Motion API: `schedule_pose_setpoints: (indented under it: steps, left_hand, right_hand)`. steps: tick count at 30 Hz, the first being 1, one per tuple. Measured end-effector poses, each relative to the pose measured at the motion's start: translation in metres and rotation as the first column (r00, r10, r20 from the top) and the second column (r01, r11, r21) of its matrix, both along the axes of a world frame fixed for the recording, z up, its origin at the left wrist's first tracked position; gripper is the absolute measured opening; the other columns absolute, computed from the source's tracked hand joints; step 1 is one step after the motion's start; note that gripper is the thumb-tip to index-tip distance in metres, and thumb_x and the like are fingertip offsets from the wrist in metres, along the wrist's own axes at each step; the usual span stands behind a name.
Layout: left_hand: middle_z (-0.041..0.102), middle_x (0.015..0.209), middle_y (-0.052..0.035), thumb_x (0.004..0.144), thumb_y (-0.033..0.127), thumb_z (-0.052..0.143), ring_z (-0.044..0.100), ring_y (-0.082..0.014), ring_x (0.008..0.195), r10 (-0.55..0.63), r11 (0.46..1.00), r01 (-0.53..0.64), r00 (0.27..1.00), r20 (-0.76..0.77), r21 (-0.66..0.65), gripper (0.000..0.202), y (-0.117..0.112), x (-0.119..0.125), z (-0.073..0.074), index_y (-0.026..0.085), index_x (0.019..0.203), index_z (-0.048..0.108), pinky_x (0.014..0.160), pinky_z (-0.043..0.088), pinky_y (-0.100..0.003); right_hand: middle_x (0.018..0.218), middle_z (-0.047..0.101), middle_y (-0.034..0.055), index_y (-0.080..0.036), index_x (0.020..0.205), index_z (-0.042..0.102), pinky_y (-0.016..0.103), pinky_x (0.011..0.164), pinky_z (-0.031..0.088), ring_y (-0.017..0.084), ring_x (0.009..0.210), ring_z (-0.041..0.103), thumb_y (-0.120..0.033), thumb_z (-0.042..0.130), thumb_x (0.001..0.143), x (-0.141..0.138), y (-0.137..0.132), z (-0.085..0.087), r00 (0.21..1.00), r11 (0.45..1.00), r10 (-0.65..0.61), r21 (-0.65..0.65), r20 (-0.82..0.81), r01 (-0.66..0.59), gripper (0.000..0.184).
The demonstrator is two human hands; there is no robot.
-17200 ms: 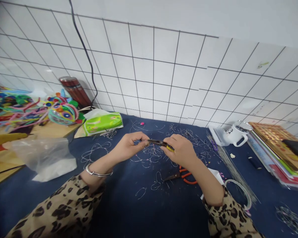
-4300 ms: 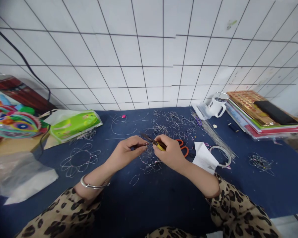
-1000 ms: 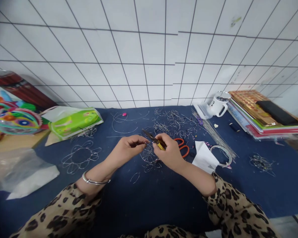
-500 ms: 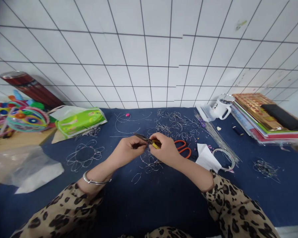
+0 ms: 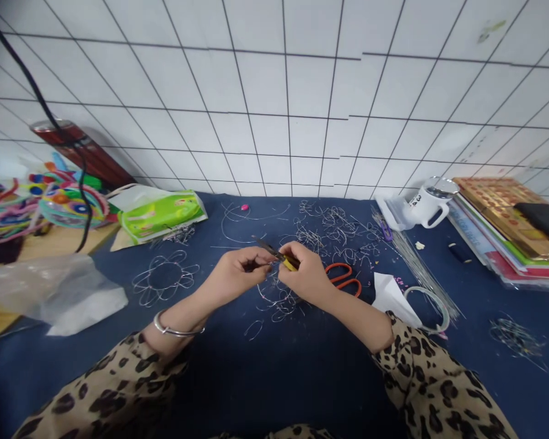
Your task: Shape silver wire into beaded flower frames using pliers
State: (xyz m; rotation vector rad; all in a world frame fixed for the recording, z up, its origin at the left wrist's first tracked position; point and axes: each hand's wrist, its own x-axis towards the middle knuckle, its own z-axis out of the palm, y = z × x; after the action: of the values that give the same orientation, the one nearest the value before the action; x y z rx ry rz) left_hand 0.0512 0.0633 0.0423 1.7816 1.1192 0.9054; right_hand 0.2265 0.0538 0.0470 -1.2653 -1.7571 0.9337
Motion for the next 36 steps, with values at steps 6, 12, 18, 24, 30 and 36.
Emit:
schedule_pose_setpoints:
  steps: [6,12,18,24,30,36]
  left_hand:
    - [0.063,0.075,-0.0013,0.074,0.013,0.056,0.052,-0.0085,0.061,-0.029,0.99,0.048,0.989,0.143,-0.13,0.015,0.004,-0.005,-0.007,0.015,0.088,0.063,0.055,0.041,-0.02]
    - [0.056,0.072,0.0002,0.073,0.013,0.057,0.047,-0.0065,0.056,-0.016,0.966,0.085,0.963,0.27,-0.244,0.012,0.006,-0.007,-0.012,0.015,0.084,0.061,0.052,0.042,-0.019]
    - [0.054,0.07,0.0011,0.073,0.013,0.055,0.045,-0.006,0.055,-0.025,0.971,0.075,0.976,0.215,-0.227,0.011,0.006,-0.007,-0.011,0.015,0.083,0.059,0.05,0.04,-0.018]
    - [0.053,0.068,0.0017,0.074,0.013,0.056,0.043,-0.0052,0.054,-0.03,0.963,0.094,0.968,0.248,-0.251,0.008,0.004,-0.004,-0.01,0.014,0.082,0.058,0.048,0.037,-0.017]
    - [0.054,0.071,0.0018,0.076,0.016,0.058,0.044,-0.0047,0.055,-0.029,0.962,0.094,0.969,0.247,-0.255,0.007,0.001,-0.004,-0.01,0.013,0.083,0.057,0.049,0.037,-0.016]
    - [0.055,0.068,0.0014,0.077,0.022,0.06,0.046,-0.0059,0.055,-0.016,0.97,0.063,0.98,0.197,-0.237,0.011,-0.001,-0.004,-0.01,0.013,0.082,0.057,0.048,0.038,-0.017]
  right_hand:
    - [0.073,0.05,-0.0035,-0.02,0.083,0.051,0.023,0.06,0.039,0.009,0.064,0.046,-0.018,0.052,0.072,-0.002,0.007,-0.001,0.995,0.996,0.061,-0.053,-0.073,-0.065,0.012]
    - [0.076,0.05,-0.0028,-0.02,0.084,0.05,0.024,0.061,0.04,0.01,0.065,0.046,-0.021,0.053,0.072,-0.005,0.013,-0.004,0.991,0.989,0.104,-0.096,-0.088,-0.113,0.012]
    - [0.076,0.05,-0.0022,-0.02,0.084,0.05,0.025,0.062,0.04,0.01,0.067,0.047,-0.022,0.052,0.072,-0.004,0.016,-0.004,0.991,0.986,0.129,-0.103,-0.032,-0.132,0.012]
    - [0.073,0.049,-0.003,-0.02,0.085,0.051,0.024,0.06,0.039,0.01,0.065,0.045,-0.021,0.052,0.072,-0.003,0.015,-0.003,0.981,0.973,0.173,-0.14,-0.083,-0.183,0.013]
    - [0.073,0.05,-0.0028,-0.02,0.084,0.052,0.024,0.06,0.038,0.01,0.065,0.046,-0.021,0.053,0.072,-0.004,0.013,-0.004,0.984,0.979,0.17,-0.101,-0.058,-0.175,0.013]
    - [0.077,0.054,-0.0019,-0.02,0.087,0.053,0.025,0.062,0.039,0.01,0.067,0.047,-0.021,0.052,0.072,-0.004,0.011,-0.005,0.988,0.987,0.152,-0.061,-0.011,-0.152,0.015]
